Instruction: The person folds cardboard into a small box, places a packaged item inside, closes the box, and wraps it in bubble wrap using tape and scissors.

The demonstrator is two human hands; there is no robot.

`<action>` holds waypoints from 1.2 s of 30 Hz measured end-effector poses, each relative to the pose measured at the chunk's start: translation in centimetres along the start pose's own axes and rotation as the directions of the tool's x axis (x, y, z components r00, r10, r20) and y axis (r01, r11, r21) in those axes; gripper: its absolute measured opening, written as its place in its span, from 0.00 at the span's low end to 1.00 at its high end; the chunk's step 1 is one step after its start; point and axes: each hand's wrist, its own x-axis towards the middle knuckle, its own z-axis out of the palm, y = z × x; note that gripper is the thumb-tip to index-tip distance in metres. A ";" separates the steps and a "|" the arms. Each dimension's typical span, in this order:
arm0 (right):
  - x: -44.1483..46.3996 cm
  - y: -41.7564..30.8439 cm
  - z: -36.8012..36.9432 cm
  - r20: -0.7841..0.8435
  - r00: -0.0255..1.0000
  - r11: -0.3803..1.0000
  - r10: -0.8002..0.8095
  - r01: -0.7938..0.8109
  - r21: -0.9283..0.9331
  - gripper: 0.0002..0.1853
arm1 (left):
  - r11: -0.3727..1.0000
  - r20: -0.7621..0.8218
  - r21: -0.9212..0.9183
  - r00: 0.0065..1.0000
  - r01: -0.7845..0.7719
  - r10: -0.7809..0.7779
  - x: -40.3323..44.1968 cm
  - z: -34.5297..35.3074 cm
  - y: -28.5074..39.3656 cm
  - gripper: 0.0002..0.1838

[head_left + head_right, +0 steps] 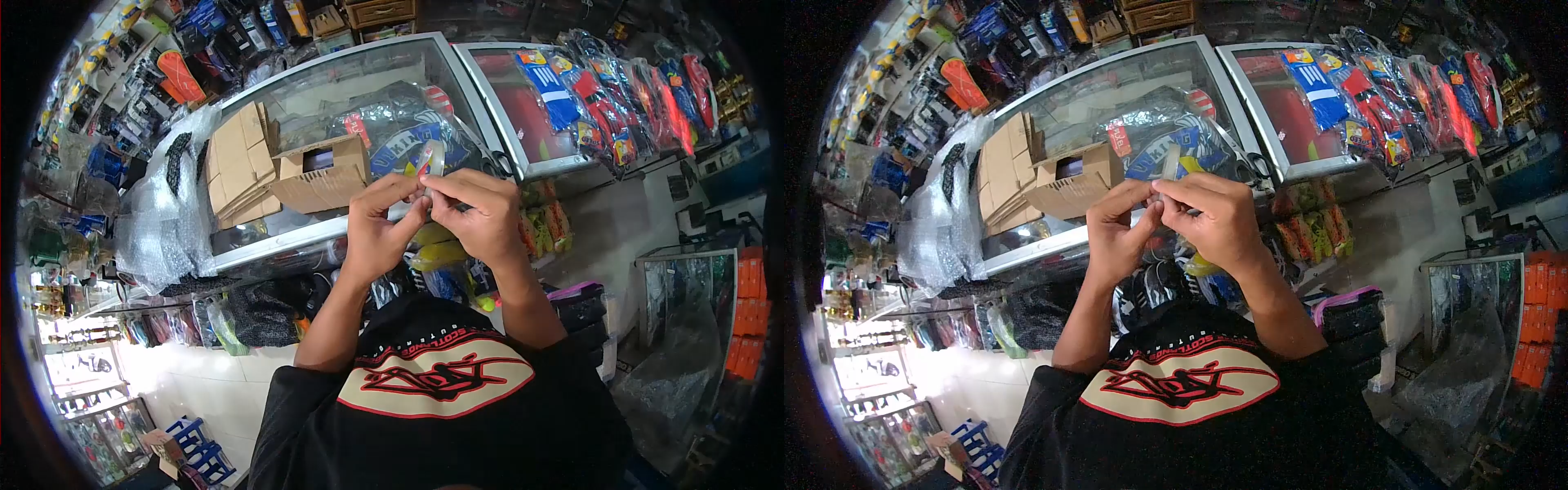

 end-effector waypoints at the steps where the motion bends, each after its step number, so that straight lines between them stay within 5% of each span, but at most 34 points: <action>1: 0.0 0.0 0.0 -0.001 1.000 1.000 -0.011 0.011 0.001 0.15 | 1.000 0.007 0.007 1.000 0.006 -0.006 0.0 0.0 0.1 0.15; 9: 0.2 0.3 -0.2 0.018 0.996 0.990 0.090 -0.092 0.108 0.13 | 0.994 0.008 -0.097 0.998 0.057 -0.057 -0.2 -0.1 -0.1 0.13; 11: 0.1 -0.1 0.1 0.072 0.942 0.858 0.329 -0.330 0.394 0.15 | 0.984 -0.007 -0.154 0.996 0.090 -0.092 -0.3 0.1 -0.1 0.12; 14: 0.0 -0.9 0.4 0.126 0.855 0.654 0.502 -0.472 0.591 0.18 | 0.965 -0.027 -0.222 0.988 0.142 -0.152 -0.6 0.6 -0.1 0.12; 20: -1.9 0.0 2.8 -0.008 0.876 0.678 0.482 -0.367 0.637 0.15 | 0.953 -0.067 -0.262 0.982 0.151 -0.174 -0.6 1.1 -0.2 0.11; 28: -1.9 0.4 3.1 -0.077 0.897 0.790 0.435 -0.340 0.510 0.11 | 0.998 -0.093 -0.045 0.994 0.046 -0.050 -0.9 1.2 -0.8 0.12; 36: -1.5 -0.2 3.4 -0.084 0.877 0.744 0.473 -0.346 0.572 0.10 | 0.986 -0.128 -0.159 0.990 0.045 -0.066 -1.1 1.8 -1.0 0.12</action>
